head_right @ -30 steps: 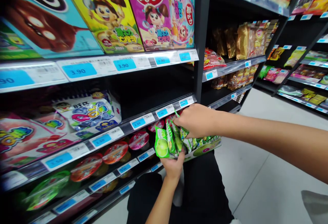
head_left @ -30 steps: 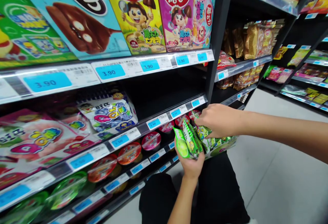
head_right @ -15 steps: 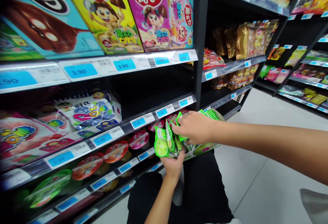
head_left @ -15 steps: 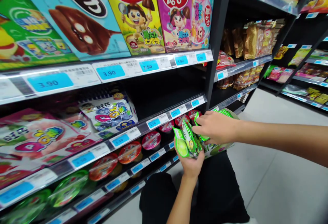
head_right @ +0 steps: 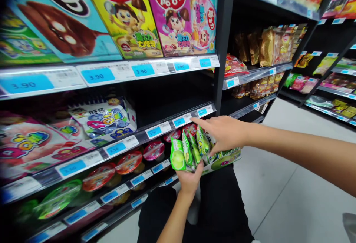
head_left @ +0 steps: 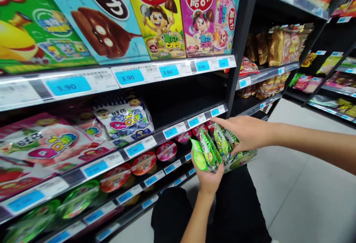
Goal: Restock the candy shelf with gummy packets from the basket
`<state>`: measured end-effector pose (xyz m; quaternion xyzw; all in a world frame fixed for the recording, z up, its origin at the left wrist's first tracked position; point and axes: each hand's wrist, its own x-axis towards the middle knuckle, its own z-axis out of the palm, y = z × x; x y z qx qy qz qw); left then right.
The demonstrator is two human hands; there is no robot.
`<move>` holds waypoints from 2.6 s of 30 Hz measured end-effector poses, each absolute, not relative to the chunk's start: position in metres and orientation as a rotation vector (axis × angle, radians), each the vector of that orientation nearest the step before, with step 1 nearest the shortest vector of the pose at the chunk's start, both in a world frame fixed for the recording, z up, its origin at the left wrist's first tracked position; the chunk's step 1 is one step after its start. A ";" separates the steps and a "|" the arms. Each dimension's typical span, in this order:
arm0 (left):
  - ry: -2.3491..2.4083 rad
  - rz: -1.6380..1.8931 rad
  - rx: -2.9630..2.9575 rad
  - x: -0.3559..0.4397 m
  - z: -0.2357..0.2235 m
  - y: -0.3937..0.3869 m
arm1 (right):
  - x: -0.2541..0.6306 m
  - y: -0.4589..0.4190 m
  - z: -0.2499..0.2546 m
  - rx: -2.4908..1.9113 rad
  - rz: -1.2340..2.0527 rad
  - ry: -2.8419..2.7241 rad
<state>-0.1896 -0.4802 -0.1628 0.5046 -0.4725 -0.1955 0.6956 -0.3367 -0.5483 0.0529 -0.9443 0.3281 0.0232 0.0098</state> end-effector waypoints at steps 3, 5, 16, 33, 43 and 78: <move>-1.067 -0.459 1.079 -0.188 -0.158 -0.480 | -0.360 -0.556 0.054 -2.727 0.005 1.093; -1.091 -0.461 1.063 -0.186 -0.155 -0.481 | -0.380 -0.565 0.048 -2.544 -0.113 1.163; -1.266 -0.440 1.087 -0.177 -0.148 -0.484 | -0.404 -0.574 -0.015 -1.011 -0.885 1.207; -1.533 -0.264 1.238 -0.171 -0.127 -0.478 | -0.381 -0.564 -0.013 -0.937 -0.922 1.206; -1.608 -0.315 1.298 -0.174 -0.116 -0.475 | -0.384 -0.568 -0.018 -0.989 -0.897 1.182; -2.691 -0.394 0.807 -0.117 0.065 -0.552 | -0.395 -0.568 -0.010 -1.327 -0.742 1.356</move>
